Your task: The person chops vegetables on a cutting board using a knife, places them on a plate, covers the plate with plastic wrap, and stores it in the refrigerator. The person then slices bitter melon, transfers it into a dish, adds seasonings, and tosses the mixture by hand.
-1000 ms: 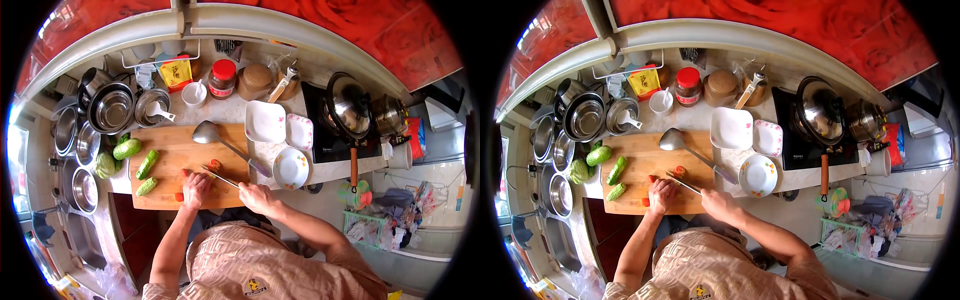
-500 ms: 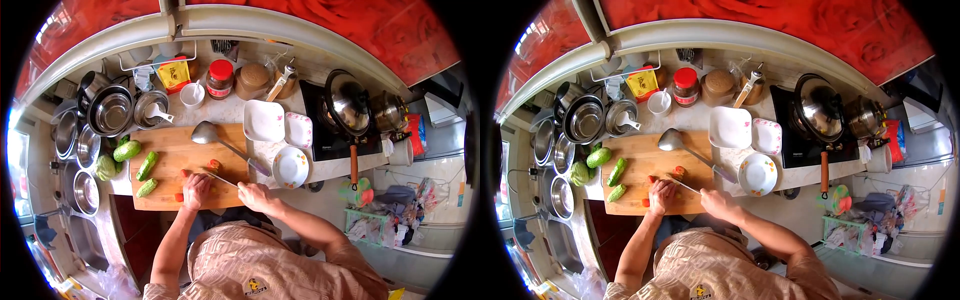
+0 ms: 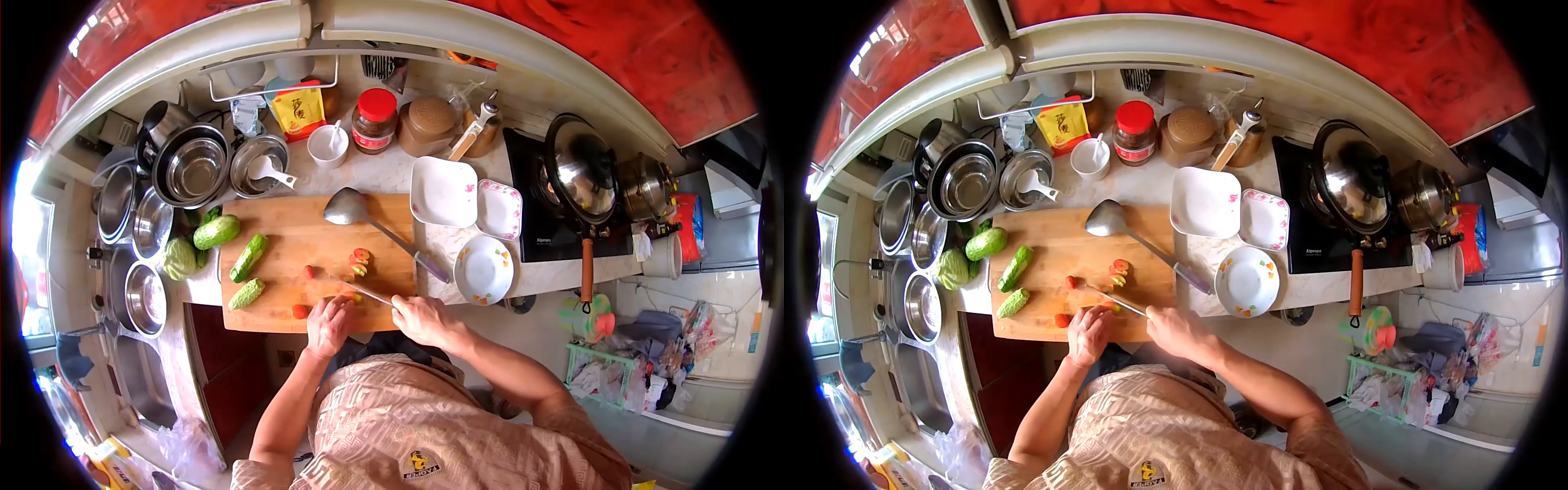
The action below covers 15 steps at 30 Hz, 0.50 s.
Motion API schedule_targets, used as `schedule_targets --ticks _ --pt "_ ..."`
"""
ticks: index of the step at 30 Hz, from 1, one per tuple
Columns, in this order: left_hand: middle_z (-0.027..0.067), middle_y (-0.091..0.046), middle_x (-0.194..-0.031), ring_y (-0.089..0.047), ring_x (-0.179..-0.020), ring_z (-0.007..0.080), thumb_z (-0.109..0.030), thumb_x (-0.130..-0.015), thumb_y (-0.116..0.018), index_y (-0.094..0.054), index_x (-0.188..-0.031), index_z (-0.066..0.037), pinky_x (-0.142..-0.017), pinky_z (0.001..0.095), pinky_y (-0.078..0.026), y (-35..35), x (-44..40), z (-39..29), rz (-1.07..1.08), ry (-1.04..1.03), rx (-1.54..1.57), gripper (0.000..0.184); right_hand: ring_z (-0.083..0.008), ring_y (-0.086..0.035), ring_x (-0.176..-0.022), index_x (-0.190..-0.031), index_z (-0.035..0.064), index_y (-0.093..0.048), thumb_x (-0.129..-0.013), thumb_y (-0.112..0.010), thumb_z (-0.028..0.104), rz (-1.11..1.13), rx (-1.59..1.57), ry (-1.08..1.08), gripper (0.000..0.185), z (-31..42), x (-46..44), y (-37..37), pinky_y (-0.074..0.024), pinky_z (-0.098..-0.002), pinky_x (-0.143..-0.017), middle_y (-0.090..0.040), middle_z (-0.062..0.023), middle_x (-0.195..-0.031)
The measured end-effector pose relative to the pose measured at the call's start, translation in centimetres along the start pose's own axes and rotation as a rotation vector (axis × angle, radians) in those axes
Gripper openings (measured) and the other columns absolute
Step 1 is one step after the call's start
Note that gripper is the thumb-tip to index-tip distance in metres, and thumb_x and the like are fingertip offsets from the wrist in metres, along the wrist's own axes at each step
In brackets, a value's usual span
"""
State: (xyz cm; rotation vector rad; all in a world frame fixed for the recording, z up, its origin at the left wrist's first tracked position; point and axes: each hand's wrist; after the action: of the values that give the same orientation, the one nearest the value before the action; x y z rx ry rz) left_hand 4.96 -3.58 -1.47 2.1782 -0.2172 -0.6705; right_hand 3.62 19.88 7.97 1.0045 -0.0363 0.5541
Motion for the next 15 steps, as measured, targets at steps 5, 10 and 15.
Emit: schedule_targets --ticks 5,10,15 --pt "0.0077 -0.065 -0.108 -0.062 -0.094 0.0268 -0.002 -0.069 -0.068 -0.069 -0.101 -0.005 -0.073 0.0382 -0.053 -0.6 -1.2 0.7 -0.077 -0.039 -0.076 0.032 -0.0381 -0.066 -0.064 -0.090 0.0005 -0.057 -0.092 -0.052 0.016 -0.088 0.093 -0.007 0.016 -0.9 -0.3 0.3 -0.0530 -0.0468 -0.056 -0.065 -0.0202 -0.072" --pt "0.0091 -0.064 -0.104 -0.062 -0.096 0.0284 0.001 -0.067 -0.067 -0.069 -0.096 -0.004 -0.074 0.0388 -0.053 -1.4 -1.0 1.5 -0.140 -0.028 -0.009 0.029 -0.0376 -0.067 -0.064 -0.087 0.0017 -0.057 -0.090 -0.054 0.015 -0.044 0.121 0.052 0.014 -0.2 1.5 1.0 -0.0533 -0.0475 -0.053 -0.064 -0.0194 -0.072" --pt "0.0119 -0.063 -0.101 -0.062 -0.095 0.0307 0.002 -0.063 -0.067 -0.068 -0.091 -0.003 -0.074 0.0390 -0.053 -2.0 -0.3 2.2 -0.148 -0.035 -0.009 0.029 -0.0383 -0.067 -0.066 -0.089 0.0022 -0.057 -0.088 -0.055 0.016 0.044 0.163 0.022 0.014 0.3 2.8 1.7 -0.0541 -0.0476 -0.055 -0.065 -0.0200 -0.075"
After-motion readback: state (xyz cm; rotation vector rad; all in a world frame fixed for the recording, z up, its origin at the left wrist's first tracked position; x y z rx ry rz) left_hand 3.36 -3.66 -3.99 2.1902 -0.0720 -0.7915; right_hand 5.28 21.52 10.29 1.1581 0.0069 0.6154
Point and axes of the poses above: each hand's wrist, its own x-axis away from the middle knuckle, its own y-axis out of the back of the hand, z = x × y
